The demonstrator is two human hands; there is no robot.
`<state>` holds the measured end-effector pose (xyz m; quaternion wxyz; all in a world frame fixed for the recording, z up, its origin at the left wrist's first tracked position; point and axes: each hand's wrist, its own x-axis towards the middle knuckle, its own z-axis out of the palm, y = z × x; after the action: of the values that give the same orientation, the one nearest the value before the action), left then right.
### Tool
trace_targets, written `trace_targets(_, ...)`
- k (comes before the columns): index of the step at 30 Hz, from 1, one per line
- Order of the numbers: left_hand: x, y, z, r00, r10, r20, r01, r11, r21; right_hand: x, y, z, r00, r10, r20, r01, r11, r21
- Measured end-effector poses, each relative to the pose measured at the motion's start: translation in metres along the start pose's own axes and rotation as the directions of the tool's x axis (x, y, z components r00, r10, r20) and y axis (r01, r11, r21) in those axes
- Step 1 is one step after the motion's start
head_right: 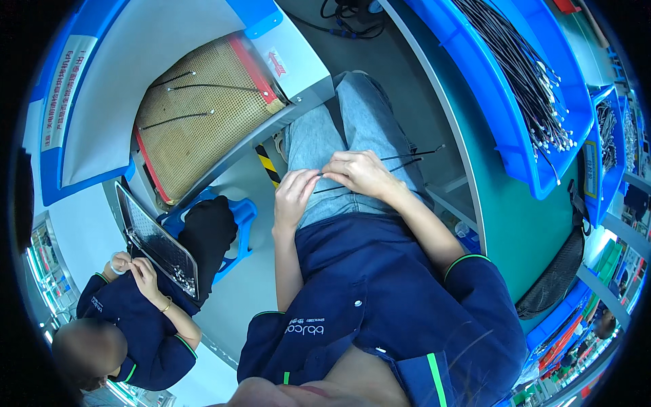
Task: The person sits at a workstation and repeatedly picks up thin black wires from a blue bin. They insert the wires into a mesh tray on a machine, then remove them and place them into a pile on their lap. The person occasionally reaches for more wires from the bin to continue the process.
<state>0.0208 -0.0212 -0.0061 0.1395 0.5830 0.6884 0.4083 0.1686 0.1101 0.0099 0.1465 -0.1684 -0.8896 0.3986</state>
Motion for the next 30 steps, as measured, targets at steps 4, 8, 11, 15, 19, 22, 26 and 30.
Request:
trace_targets(4, -0.001, -0.001, 0.001, 1.000, -0.011, 0.010, 0.012, 0.998, -0.070, -0.001, -0.002, -0.002, 0.999, 0.015, 0.031, -0.015, 1.000, 0.001)
trace_targets(8, 0.002, -0.001, -0.005, 1.000, -0.002, 0.031, 0.005, 0.996, -0.090, -0.003, 0.005, -0.002, 1.000, 0.004, 0.010, -0.004, 0.999, 0.050)
trace_targets(11, 0.002, -0.004, -0.004, 1.000, -0.017, 0.010, 0.017, 0.997, -0.076, -0.004, 0.009, -0.008, 0.998, 0.059, 0.014, -0.061, 0.993, 0.104)
trace_targets(15, 0.003, -0.003, -0.001, 1.000, -0.010, 0.001, 0.010, 0.998, -0.068, -0.003, 0.008, -0.009, 0.997, 0.073, 0.032, -0.075, 0.993, 0.094)
trace_targets(19, 0.007, -0.004, -0.009, 0.999, -0.001, 0.038, 0.002, 1.000, -0.028, -0.005, 0.006, -0.013, 0.991, 0.109, 0.077, -0.118, 0.985, 0.129)
trace_targets(22, 0.000, -0.017, -0.017, 0.999, -0.031, -0.014, 0.031, 0.997, 0.064, -0.009, 0.014, -0.036, 0.974, 0.201, 0.100, -0.210, 0.974, 0.083)
trace_targets(26, 0.000, -0.024, -0.015, 0.993, -0.114, -0.031, 0.114, 0.993, 0.009, -0.010, 0.019, -0.044, 0.970, 0.238, 0.052, -0.240, 0.970, 0.029)
trace_targets(30, 0.003, -0.026, -0.004, 0.907, -0.413, -0.087, 0.386, 0.895, -0.224, -0.009, 0.017, -0.041, 0.963, 0.269, -0.016, -0.268, 0.962, 0.058)
